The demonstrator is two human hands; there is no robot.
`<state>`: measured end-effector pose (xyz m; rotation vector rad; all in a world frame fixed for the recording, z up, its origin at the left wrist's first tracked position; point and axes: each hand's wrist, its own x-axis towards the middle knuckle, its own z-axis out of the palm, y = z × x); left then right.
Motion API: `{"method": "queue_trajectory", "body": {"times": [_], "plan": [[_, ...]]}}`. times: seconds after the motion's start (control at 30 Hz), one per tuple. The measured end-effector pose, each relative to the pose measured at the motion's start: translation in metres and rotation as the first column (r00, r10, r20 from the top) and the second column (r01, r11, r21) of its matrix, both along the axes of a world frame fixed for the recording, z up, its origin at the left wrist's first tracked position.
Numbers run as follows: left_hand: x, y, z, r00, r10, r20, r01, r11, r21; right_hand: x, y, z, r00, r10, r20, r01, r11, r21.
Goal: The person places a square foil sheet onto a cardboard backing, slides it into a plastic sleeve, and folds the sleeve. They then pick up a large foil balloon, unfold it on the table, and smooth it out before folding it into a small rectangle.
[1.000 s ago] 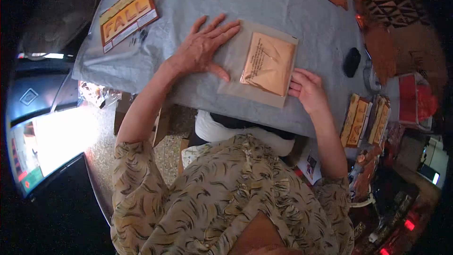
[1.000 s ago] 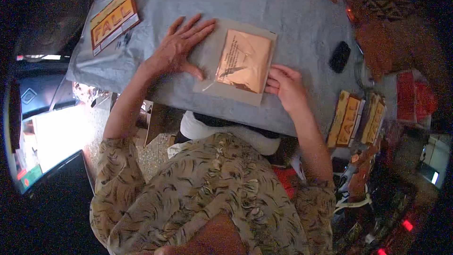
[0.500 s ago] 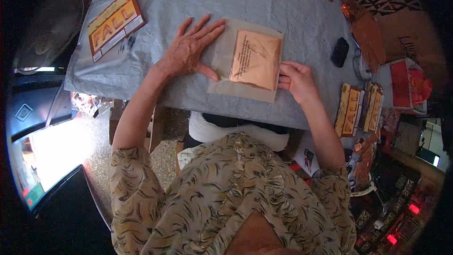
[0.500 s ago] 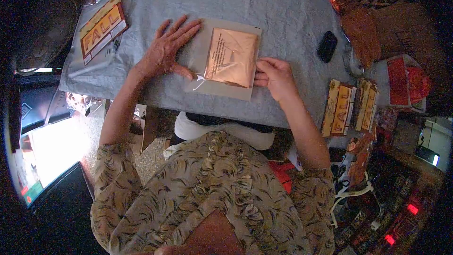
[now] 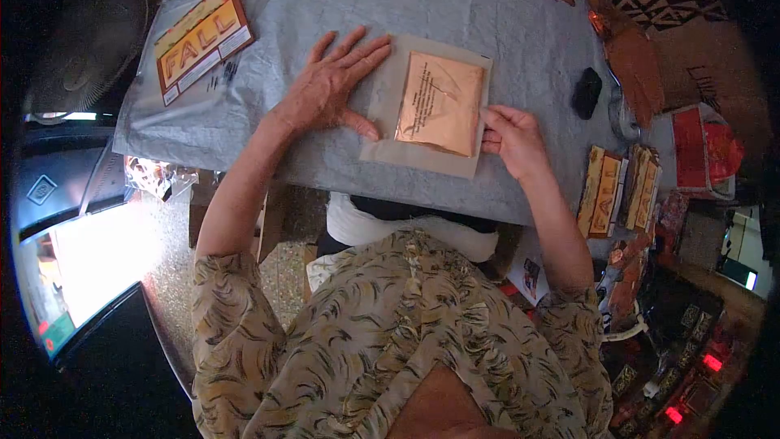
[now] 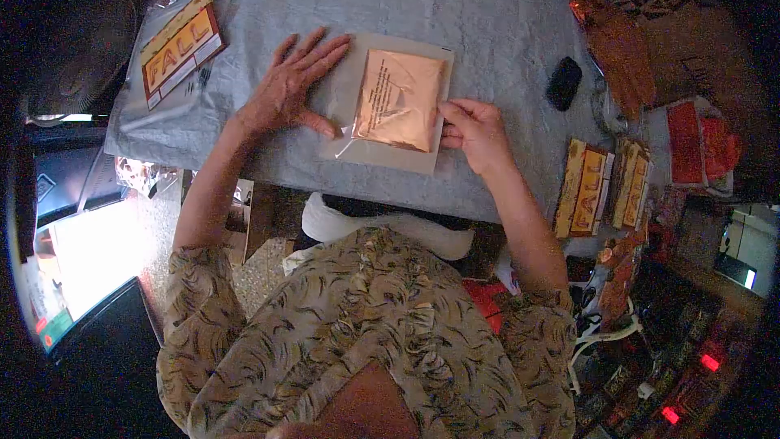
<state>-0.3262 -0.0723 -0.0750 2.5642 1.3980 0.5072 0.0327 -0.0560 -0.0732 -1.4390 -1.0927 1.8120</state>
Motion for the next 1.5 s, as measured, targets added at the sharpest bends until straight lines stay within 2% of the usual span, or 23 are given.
{"method": "queue_trajectory", "body": {"times": [0.27, 0.47, 0.57, 0.63, 0.67, 0.73, 1.07, 1.1, 1.13, 1.27, 1.33, 1.37, 1.43, 1.5], "plan": [[-0.002, 0.000, -0.003, 1.000, -0.008, 0.016, 0.008, 0.999, 0.035, -0.009, 0.003, 0.011, 0.999, 0.047, 0.016, -0.047, 0.999, -0.009], [-0.001, 0.000, -0.002, 1.000, -0.005, 0.011, 0.005, 1.000, 0.007, -0.012, 0.013, 0.012, 0.991, 0.089, 0.097, -0.083, 0.994, -0.068], [-0.001, 0.000, -0.001, 1.000, 0.003, -0.003, -0.003, 1.000, -0.007, -0.017, 0.019, 0.015, 0.978, 0.138, 0.157, -0.129, 0.989, -0.070], [-0.001, 0.000, -0.003, 1.000, 0.000, 0.013, 0.000, 1.000, -0.006, -0.025, 0.020, 0.021, 0.944, 0.123, 0.307, -0.112, 0.992, -0.053], [-0.001, 0.000, -0.003, 1.000, -0.001, 0.028, 0.001, 1.000, -0.002, -0.025, 0.023, 0.019, 0.943, 0.123, 0.308, -0.111, 0.992, -0.055], [-0.001, -0.001, -0.002, 1.000, -0.001, 0.030, 0.001, 1.000, -0.001, -0.025, 0.028, 0.019, 0.883, 0.202, 0.424, -0.204, 0.978, -0.042], [0.000, -0.002, -0.003, 0.998, 0.007, 0.057, -0.009, 0.999, 0.031, -0.036, 0.016, 0.032, 0.865, 0.091, 0.493, -0.115, 0.993, 0.017], [0.000, -0.002, -0.003, 0.998, 0.008, 0.055, -0.010, 0.999, 0.033, -0.033, 0.013, 0.030, 0.778, 0.004, 0.629, -0.227, 0.935, 0.274], [0.000, -0.002, -0.003, 0.999, 0.010, 0.046, -0.011, 0.999, 0.033, -0.031, 0.012, 0.028, 0.683, -0.128, 0.719, -0.365, 0.793, 0.488], [0.000, -0.002, -0.001, 0.999, 0.013, 0.044, -0.014, 1.000, 0.022, -0.028, 0.006, 0.020, 0.684, -0.181, 0.707, -0.379, 0.740, 0.556], [0.001, -0.001, -0.001, 0.999, 0.014, 0.042, -0.015, 1.000, 0.021, -0.034, 0.005, 0.020, 0.860, -0.055, 0.508, -0.236, 0.839, 0.490], [0.000, -0.002, -0.001, 0.999, 0.017, 0.042, -0.018, 1.000, 0.015, -0.036, 0.006, 0.023, 0.862, -0.055, 0.505, -0.236, 0.837, 0.494], [0.000, -0.002, -0.002, 0.999, 0.016, 0.039, -0.017, 1.000, 0.015, -0.045, 0.006, 0.042, 0.883, 0.074, 0.464, -0.196, 0.955, 0.221], [-0.001, -0.001, -0.001, 0.999, 0.013, 0.037, -0.014, 1.000, 0.015, -0.045, 0.009, 0.033, 0.903, 0.080, 0.423, -0.184, 0.959, 0.213]]}}
